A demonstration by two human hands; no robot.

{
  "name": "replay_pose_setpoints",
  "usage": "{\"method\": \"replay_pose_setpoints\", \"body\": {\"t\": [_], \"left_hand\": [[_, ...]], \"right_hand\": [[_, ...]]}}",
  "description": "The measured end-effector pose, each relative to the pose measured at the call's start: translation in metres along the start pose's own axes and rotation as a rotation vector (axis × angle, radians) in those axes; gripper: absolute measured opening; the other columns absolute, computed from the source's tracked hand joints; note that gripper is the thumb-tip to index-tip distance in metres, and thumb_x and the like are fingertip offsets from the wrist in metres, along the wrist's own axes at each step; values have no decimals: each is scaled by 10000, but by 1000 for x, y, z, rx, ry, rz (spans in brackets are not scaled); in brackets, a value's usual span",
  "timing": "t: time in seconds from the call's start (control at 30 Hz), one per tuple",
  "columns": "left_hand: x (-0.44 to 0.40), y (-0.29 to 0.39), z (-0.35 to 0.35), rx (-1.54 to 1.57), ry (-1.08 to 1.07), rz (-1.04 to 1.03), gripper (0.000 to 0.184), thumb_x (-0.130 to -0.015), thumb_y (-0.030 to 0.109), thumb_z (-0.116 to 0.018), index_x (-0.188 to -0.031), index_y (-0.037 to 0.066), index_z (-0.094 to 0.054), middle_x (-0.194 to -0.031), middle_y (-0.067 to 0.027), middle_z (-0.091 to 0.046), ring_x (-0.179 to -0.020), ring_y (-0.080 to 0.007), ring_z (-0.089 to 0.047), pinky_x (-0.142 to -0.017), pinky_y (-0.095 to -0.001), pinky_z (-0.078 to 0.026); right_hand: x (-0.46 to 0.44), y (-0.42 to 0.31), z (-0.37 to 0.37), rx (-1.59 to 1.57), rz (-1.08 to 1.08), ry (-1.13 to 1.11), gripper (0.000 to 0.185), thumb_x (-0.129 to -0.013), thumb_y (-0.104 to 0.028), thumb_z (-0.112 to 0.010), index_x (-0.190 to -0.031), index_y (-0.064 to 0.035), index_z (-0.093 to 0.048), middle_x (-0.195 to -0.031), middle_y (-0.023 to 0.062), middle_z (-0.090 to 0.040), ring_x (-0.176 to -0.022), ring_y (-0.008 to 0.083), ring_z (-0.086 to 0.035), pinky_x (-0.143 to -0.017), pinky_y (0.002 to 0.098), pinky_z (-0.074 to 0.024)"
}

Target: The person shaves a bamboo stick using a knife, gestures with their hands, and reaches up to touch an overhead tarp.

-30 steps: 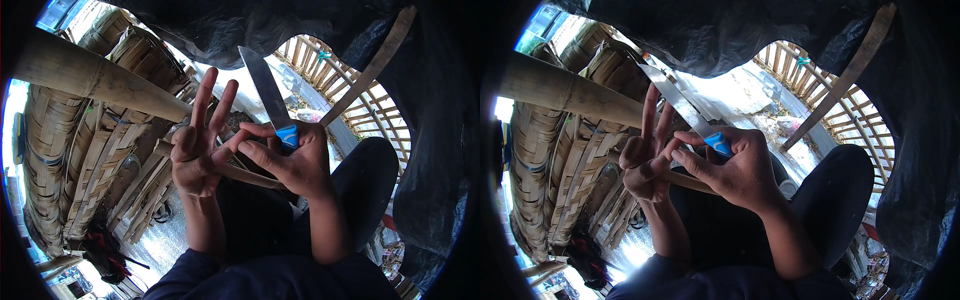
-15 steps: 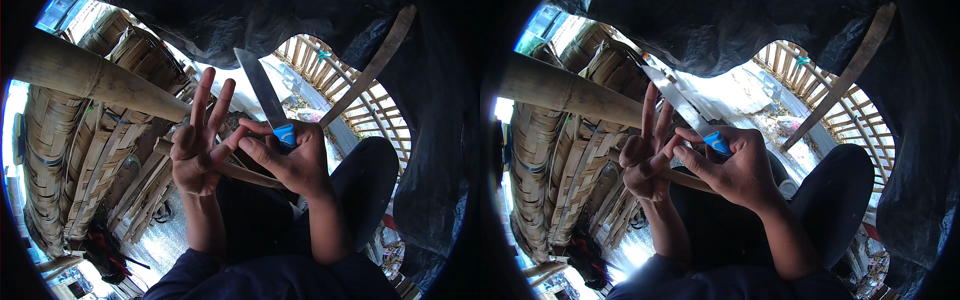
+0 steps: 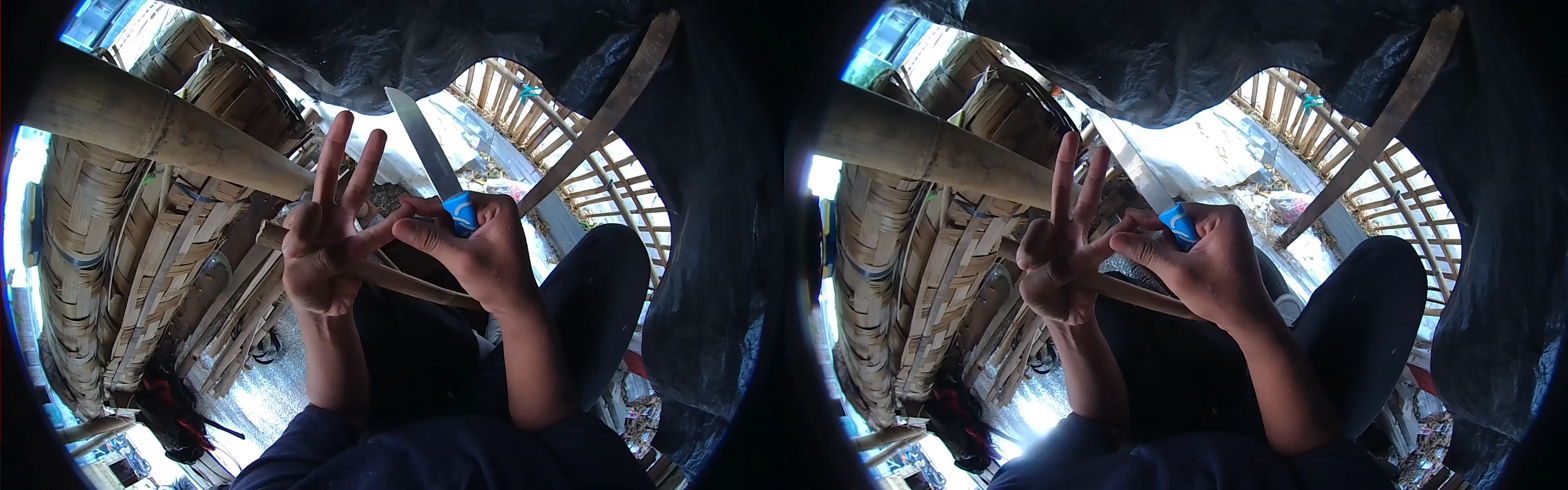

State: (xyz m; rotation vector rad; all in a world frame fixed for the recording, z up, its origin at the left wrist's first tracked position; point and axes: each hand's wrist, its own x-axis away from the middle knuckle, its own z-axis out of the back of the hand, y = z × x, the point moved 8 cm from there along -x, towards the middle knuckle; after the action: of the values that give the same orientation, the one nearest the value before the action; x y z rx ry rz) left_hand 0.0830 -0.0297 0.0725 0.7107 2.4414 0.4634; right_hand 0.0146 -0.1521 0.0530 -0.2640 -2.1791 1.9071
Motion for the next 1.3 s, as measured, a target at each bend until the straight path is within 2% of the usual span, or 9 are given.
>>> {"method": "replay_pose_setpoints", "body": {"t": [0.1,0.2,0.4,0.57,0.67,0.9,1.1,1.17,1.3], "left_hand": [[1,0,-2,41,16,-7,466,-765,-246,-398,-859,93,-702,-1555,-187,43,-1405,-453,8,-907,-721,-394],[0,0,0,88,31,-15,444,-706,-264,-384,-750,85,-655,-1556,-189,40,-1405,-452,22,-907,-739,-370],[0,2,0,114,51,-11,416,-624,-275,-361,-609,103,-534,-1558,-188,40,-1401,-455,41,-917,-768,-319],[0,1,0,117,39,-17,411,-631,-272,-355,-595,108,-506,-1557,-193,39,-1401,-457,40,-920,-771,-312],[0,0,-1,117,38,-4,407,-635,-269,-347,-585,113,-481,-1556,-198,35,-1401,-460,36,-930,-761,-319],[-1,-1,-3,50,39,-1,381,-634,-240,-333,-589,110,-475,-1555,-203,52,-1403,-459,52,-960,-743,-313],[0,1,-1,86,20,-6,375,-619,-245,-330,-588,99,-477,-1556,-201,71,-1404,-447,79,-962,-766,-265],[0,1,0,99,16,-8,374,-617,-245,-330,-592,93,-488,-1555,-201,76,-1404,-444,87,-960,-772,-254],[0,1,2,166,26,-8,400,-609,-255,-319,-598,87,-526,-1556,-199,79,-1404,-439,91,-956,-780,-239]], "right_hand": [[0,6,1,-50,-32,8,297,-771,-219,-797,-955,1,-724,-759,73,-714,-697,97,-638,-687,247,-462],[0,6,3,-51,-29,18,273,-793,-218,-778,-966,-12,-727,-676,36,-679,-593,60,-578,-574,218,-421],[1,9,4,-32,-117,-23,249,-824,-237,-752,-979,-43,-734,-542,-55,-536,-438,-1,-376,-408,187,-220],[-2,9,4,-1,46,6,271,-807,-221,-769,-967,-8,-725,-729,30,-692,-576,13,-532,-520,189,-360],[-2,5,3,2,-19,-36,284,-784,-216,-791,-936,13,-716,-835,71,-720,-694,43,-607,-627,212,-438],[-1,1,-1,83,-13,-55,292,-760,-231,-814,-882,12,-708,-827,72,-716,-659,45,-594,-614,195,-427],[0,5,3,-7,-34,14,286,-780,-247,-796,-915,-7,-719,-644,4,-643,-506,2,-481,-467,178,-319],[3,5,3,-42,-195,-15,235,-810,-211,-770,-902,0,-724,-761,71,-709,-700,73,-641,-648,227,-483],[2,10,4,-23,-168,-12,241,-826,-222,-754,-926,-5,-727,-736,59,-699,-674,67,-626,-624,221,-466]]}}
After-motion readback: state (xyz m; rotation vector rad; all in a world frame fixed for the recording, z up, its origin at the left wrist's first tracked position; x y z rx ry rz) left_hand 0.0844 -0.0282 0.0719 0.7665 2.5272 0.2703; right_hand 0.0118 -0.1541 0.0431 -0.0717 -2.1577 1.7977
